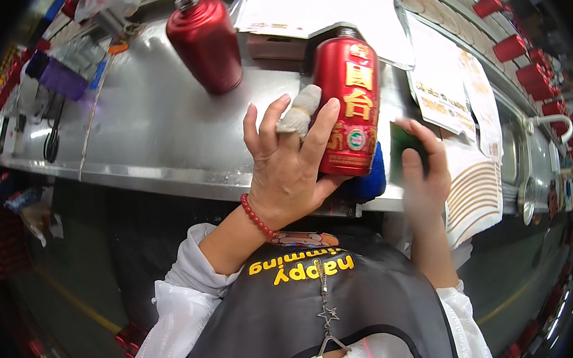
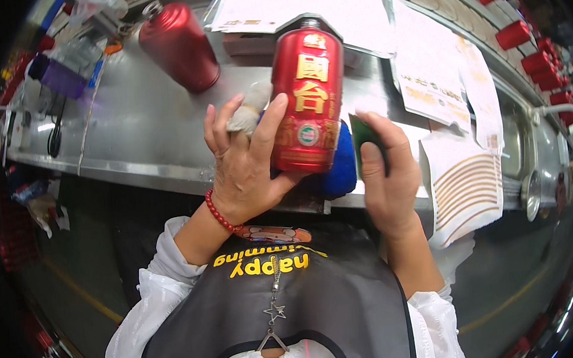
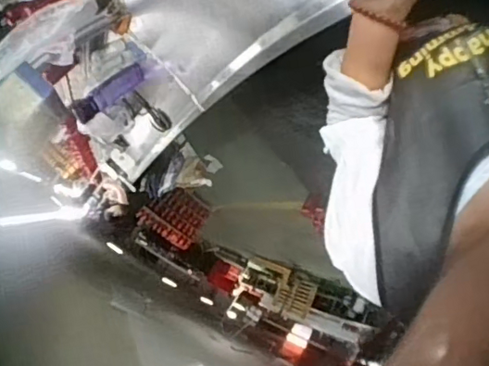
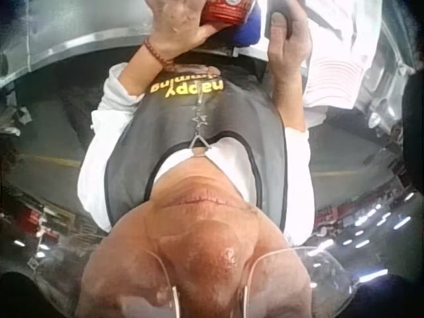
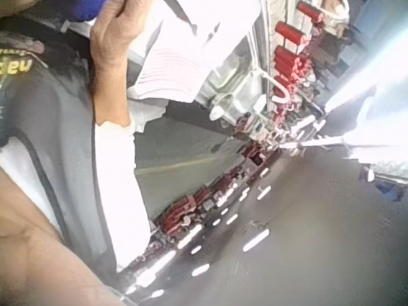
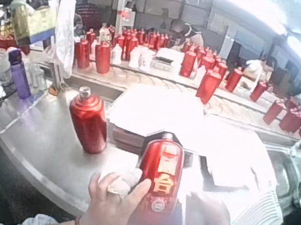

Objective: The person applies gold labels to red cylindrical containers using a green scraper and a wooden stick to smooth the surface. They handle multiple containers one at a time, rotating them to align and press the labels before moving to the next unit.

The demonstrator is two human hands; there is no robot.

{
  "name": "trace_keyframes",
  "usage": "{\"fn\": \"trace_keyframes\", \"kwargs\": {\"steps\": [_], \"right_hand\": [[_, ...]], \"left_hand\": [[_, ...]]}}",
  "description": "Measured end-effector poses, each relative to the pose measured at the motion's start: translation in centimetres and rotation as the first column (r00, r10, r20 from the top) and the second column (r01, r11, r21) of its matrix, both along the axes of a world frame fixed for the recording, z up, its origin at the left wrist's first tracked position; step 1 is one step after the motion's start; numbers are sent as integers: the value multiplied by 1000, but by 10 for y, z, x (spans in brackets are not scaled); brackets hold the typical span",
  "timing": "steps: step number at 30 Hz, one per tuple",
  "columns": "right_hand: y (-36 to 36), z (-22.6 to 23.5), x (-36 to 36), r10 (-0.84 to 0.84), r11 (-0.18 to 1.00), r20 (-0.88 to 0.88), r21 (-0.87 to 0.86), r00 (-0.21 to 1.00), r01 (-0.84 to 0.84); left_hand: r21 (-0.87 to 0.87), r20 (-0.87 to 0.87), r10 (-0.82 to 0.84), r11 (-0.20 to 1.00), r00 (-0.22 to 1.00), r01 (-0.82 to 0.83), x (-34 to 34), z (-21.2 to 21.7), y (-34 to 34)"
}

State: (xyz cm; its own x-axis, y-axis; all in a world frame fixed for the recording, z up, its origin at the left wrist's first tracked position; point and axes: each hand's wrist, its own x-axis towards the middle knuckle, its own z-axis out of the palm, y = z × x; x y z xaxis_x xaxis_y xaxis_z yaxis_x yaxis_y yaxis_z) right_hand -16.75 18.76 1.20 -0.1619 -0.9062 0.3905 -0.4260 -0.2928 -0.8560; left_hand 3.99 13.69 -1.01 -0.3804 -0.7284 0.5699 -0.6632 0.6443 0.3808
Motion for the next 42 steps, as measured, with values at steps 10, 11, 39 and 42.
{"fn": "trace_keyframes", "kwargs": {"steps": [10, 11, 39, 42], "right_hand": [[14, -35, -22, -53, 997, -580, -77, 813, 10], [13, -37, -25, -95, 991, -449, -128, 888, 41], [-18, -51, -12, -111, 974, 383, 226, 917, 23], [-22, -22, -12, -188, 982, 140, 21, 972, 187]], "left_hand": [[28, -5, -78, 997, 997, 78, 5, -23, -5], [40, 3, -78, 996, 997, 78, 4, -20, -5], [107, 22, -57, 993, 998, 54, 9, -34, -8], [-30, 205, -24, 999, 978, 30, 8, -7, -7]]}}
